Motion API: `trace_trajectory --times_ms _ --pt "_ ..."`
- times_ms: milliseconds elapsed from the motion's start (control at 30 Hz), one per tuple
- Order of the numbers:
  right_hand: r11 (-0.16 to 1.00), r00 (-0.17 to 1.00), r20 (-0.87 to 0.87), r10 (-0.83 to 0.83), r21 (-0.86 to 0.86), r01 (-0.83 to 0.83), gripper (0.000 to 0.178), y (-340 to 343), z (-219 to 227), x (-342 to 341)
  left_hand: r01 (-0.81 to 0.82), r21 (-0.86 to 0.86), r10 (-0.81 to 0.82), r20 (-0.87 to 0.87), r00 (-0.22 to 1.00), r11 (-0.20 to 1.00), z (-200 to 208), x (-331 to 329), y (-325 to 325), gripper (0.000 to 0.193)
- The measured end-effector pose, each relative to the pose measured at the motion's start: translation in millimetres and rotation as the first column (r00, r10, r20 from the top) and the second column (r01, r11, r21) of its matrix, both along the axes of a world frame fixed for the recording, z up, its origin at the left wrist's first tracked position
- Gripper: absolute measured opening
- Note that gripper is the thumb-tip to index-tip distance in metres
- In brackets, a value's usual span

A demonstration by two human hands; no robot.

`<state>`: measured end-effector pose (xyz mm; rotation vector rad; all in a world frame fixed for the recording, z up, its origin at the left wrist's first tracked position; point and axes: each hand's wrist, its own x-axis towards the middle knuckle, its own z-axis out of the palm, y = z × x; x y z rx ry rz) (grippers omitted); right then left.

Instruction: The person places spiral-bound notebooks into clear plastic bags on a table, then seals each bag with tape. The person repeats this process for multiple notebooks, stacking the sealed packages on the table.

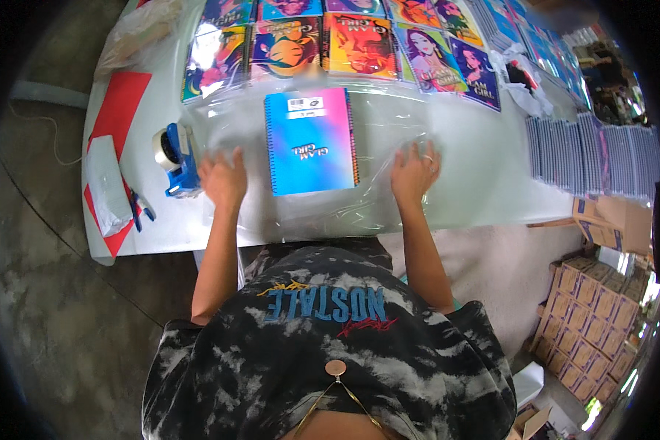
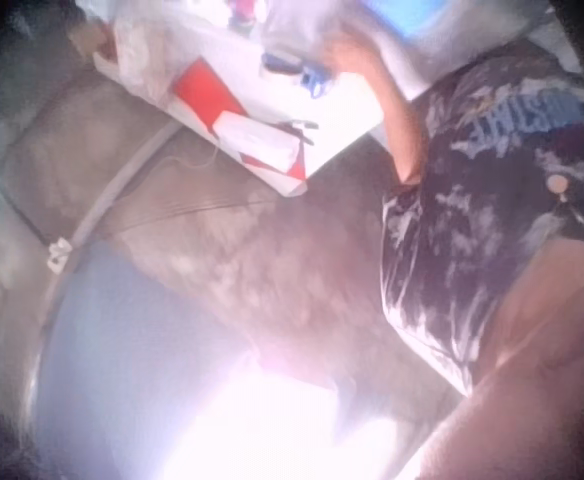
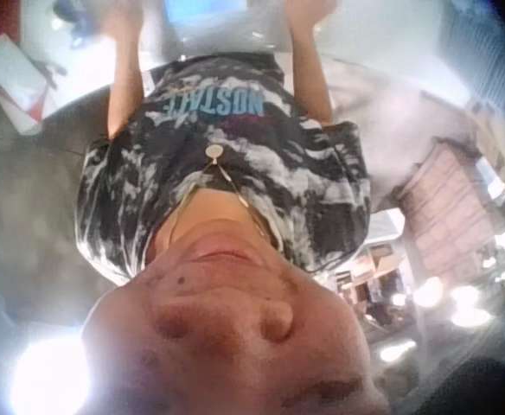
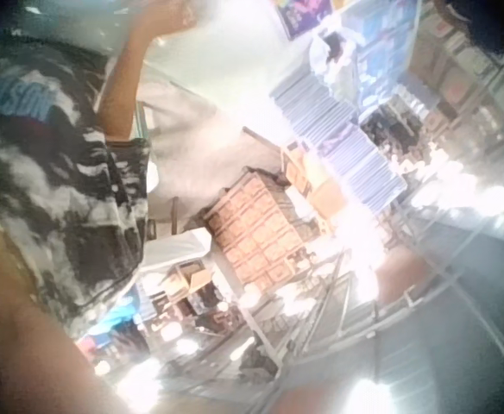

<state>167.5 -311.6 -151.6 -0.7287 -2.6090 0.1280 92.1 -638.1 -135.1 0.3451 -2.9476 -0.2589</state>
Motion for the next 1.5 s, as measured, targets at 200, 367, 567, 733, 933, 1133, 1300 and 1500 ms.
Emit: trace_trajectory --times_ms 200,367,567,733,933,1133,1300,1500 --pt "0.927 0.995 -0.035 0.096 -0.360 -0.102 0.020 2.7 6.7 12.9 0.093 0.117 -0.060 -0.260 0.964 0.989 -4.5 4.5 20.5 0.027" --pt "0.461 0.952 -0.269 -0.149 -0.870 -0.173 0.038 18.1 29.6 8.8 0.046 0.628 0.017 -0.094 0.995 0.777 19.4 -9.3 4.0 0.061" --pt "0.447 1.000 0.024 0.002 -0.894 0.021 0.038 72.6 15.0 21.3 -0.071 0.781 -0.175 0.226 0.958 0.621 21.2 -14.3 -42.8 0.033" --pt "0.316 0.999 -0.009 0.048 -0.948 -0.024 0.020 73.2 29.2 21.5 0.036 0.605 -0.061 0.021 0.998 0.795 15.5 2.3 -16.0 0.027" --pt "0.039 0.976 0.032 0.216 -0.999 0.025 0.047 72.4 26.8 25.6 0.297 0.009 -0.273 -0.370 0.888 0.955 -16.6 -1.4 -34.8 0.022" --pt "-0.157 0.857 0.121 0.501 -0.961 0.228 0.056 74.0 49.3 40.7 0.121 0.159 -0.095 -0.163 0.982 0.980 -2.6 7.1 -22.3 0.022" --pt "-0.249 0.801 0.015 0.599 -0.947 0.203 0.067 83.9 34.7 47.6 -0.026 0.312 0.037 -0.030 0.999 0.950 19.9 10.0 -5.7 0.032" --pt "-0.363 0.918 -0.161 0.362 -0.932 -0.020 0.071 94.0 21.3 8.7 -0.033 0.803 0.103 -0.035 0.994 0.596 -33.0 6.5 -17.3 0.052"
